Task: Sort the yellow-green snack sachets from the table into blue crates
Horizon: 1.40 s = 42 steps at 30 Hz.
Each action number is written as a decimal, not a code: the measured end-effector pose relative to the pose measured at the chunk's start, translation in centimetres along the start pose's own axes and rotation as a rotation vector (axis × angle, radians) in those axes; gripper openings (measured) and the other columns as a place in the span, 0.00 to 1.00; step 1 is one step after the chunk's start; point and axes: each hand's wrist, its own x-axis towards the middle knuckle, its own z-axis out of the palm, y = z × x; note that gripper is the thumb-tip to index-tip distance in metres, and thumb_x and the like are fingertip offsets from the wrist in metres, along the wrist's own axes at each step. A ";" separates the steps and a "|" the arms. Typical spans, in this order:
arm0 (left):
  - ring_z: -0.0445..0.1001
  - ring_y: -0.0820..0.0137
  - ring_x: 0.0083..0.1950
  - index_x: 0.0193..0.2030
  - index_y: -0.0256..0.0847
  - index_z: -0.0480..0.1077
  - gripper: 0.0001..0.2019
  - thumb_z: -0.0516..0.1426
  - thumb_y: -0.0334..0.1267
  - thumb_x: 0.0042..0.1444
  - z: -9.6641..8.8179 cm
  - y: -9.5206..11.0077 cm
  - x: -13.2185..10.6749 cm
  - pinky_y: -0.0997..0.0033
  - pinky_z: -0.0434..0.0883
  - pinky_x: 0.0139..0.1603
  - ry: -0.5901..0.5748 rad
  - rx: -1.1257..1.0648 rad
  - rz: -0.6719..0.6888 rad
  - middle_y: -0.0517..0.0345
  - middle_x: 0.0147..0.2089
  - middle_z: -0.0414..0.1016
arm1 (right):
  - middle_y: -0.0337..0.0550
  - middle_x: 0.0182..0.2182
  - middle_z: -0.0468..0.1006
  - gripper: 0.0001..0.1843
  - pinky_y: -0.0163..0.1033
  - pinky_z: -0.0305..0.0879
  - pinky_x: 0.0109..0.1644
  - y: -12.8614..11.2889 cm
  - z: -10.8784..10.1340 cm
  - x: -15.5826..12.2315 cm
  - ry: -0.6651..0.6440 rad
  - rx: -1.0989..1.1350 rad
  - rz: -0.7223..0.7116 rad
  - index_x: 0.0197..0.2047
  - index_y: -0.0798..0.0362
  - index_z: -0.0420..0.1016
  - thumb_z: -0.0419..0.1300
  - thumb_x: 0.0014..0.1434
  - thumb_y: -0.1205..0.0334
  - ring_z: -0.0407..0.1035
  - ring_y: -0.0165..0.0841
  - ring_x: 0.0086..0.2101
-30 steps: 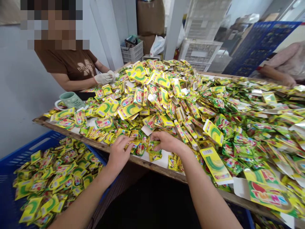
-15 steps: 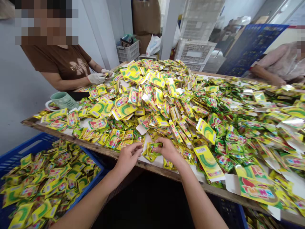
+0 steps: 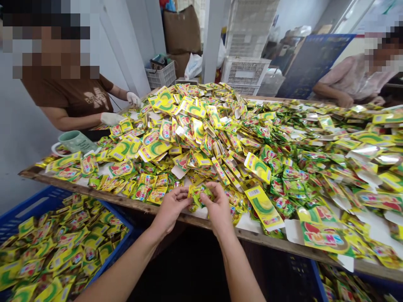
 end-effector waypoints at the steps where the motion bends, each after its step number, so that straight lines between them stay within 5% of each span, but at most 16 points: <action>1: 0.74 0.73 0.31 0.38 0.34 0.72 0.12 0.63 0.31 0.44 0.2 0.1 -0.2 0.78 0.70 0.29 -0.003 0.006 0.022 0.56 0.32 0.77 | 0.36 0.31 0.71 0.17 0.34 0.64 0.34 0.2 0.5 -0.3 0.026 0.002 -0.010 0.36 0.51 0.68 0.68 0.45 0.59 0.66 0.30 0.31; 6: 0.74 0.72 0.37 0.39 0.36 0.72 0.08 0.59 0.33 0.50 0.5 0.1 -1.2 0.76 0.70 0.36 0.017 -0.040 0.069 0.55 0.37 0.77 | 0.31 0.21 0.62 0.17 0.31 0.57 0.27 1.0 2.4 -1.2 0.219 -0.018 -0.046 0.23 0.52 0.61 0.68 0.46 0.58 0.59 0.25 0.23; 11: 0.73 0.72 0.42 0.41 0.39 0.71 0.10 0.60 0.39 0.53 0.5 -0.5 -1.4 0.76 0.69 0.43 0.149 -0.022 0.147 0.57 0.41 0.75 | 0.35 0.22 0.72 0.19 0.36 0.65 0.30 1.7 3.4 -2.0 0.268 -0.008 0.005 0.40 0.53 0.70 0.68 0.47 0.55 0.67 0.31 0.25; 13: 0.74 0.70 0.44 0.41 0.40 0.70 0.12 0.63 0.37 0.49 0.5 -0.7 -1.2 0.74 0.69 0.44 0.117 0.021 0.191 0.58 0.41 0.75 | 0.37 0.23 0.75 0.22 0.38 0.67 0.32 2.0 3.4 -2.1 0.239 -0.023 0.026 0.44 0.53 0.71 0.67 0.48 0.53 0.70 0.34 0.26; 15: 0.74 0.70 0.43 0.40 0.40 0.69 0.13 0.64 0.34 0.47 0.3 -0.9 -1.0 0.73 0.70 0.45 0.104 0.052 0.222 0.58 0.40 0.75 | 0.39 0.23 0.75 0.17 0.38 0.67 0.31 2.1 3.1 -1.9 0.220 -0.088 0.009 0.38 0.54 0.72 0.65 0.49 0.51 0.70 0.34 0.26; 20: 0.75 0.69 0.36 0.37 0.39 0.71 0.05 0.60 0.32 0.51 -0.9 -0.8 -0.5 0.72 0.70 0.39 0.082 0.203 0.234 0.58 0.34 0.76 | 0.46 0.36 0.77 0.17 0.37 0.67 0.32 0.6 1.3 -0.9 0.020 -0.516 -0.218 0.39 0.53 0.74 0.65 0.48 0.52 0.70 0.37 0.34; 23: 0.74 0.68 0.36 0.32 0.40 0.74 0.04 0.57 0.33 0.56 -1.9 0.2 0.6 0.70 0.69 0.41 -0.025 0.499 0.425 0.57 0.32 0.76 | 0.40 0.24 0.75 0.12 0.36 0.63 0.28 0.0 0.2 -0.7 -0.138 -0.701 -0.240 0.32 0.53 0.74 0.59 0.55 0.52 0.68 0.34 0.25; 26: 0.71 0.63 0.44 0.38 0.41 0.75 0.07 0.58 0.39 0.57 -2.5 1.9 3.4 0.63 0.66 0.49 0.194 0.841 0.683 0.53 0.38 0.76 | 0.41 0.25 0.76 0.11 0.38 0.64 0.33 0.8 -0.5 -1.2 -0.052 -0.793 -0.329 0.32 0.52 0.74 0.58 0.57 0.53 0.70 0.36 0.27; 28: 0.68 0.57 0.48 0.40 0.39 0.74 0.13 0.63 0.44 0.51 -2.6 2.9 5.6 0.57 0.64 0.51 0.444 1.027 0.685 0.49 0.42 0.74 | 0.45 0.31 0.78 0.10 0.40 0.66 0.38 1.9 -0.7 -1.6 -0.042 -0.805 -0.390 0.36 0.52 0.74 0.57 0.58 0.55 0.73 0.39 0.33; 30: 0.67 0.54 0.49 0.33 0.39 0.73 0.14 0.66 0.45 0.44 -2.5 3.8 7.3 0.56 0.64 0.49 0.543 1.134 0.592 0.48 0.40 0.73 | 0.47 0.34 0.78 0.10 0.42 0.66 0.40 2.9 -0.9 -1.9 -0.076 -0.807 -0.403 0.39 0.52 0.74 0.55 0.60 0.57 0.73 0.40 0.36; 33: 0.71 0.63 0.39 0.27 0.39 0.70 0.09 0.65 0.40 0.44 -2.6 5.3 7.4 0.65 0.67 0.41 0.483 0.956 0.474 0.57 0.32 0.71 | 0.47 0.33 0.77 0.10 0.42 0.66 0.40 3.7 -1.2 -1.9 -0.056 -0.786 -0.360 0.38 0.53 0.74 0.56 0.59 0.56 0.72 0.40 0.35; 37: 0.68 0.72 0.28 0.36 0.40 0.70 0.11 0.63 0.40 0.46 -3.5 7.1 3.6 0.76 0.64 0.29 0.435 0.597 0.413 0.64 0.29 0.70 | 0.42 0.25 0.75 0.14 0.40 0.65 0.34 2.8 -1.6 -1.5 0.104 -0.581 -0.217 0.32 0.54 0.74 0.62 0.54 0.51 0.69 0.38 0.29; 42: 0.72 0.70 0.34 0.36 0.41 0.73 0.13 0.65 0.32 0.40 -1.2 5.5 0.4 0.75 0.66 0.34 -0.119 0.766 0.315 0.63 0.33 0.75 | 0.41 0.33 0.76 0.11 0.39 0.67 0.39 -0.8 -0.4 -1.9 0.255 -0.123 -0.304 0.39 0.52 0.73 0.63 0.55 0.56 0.70 0.34 0.34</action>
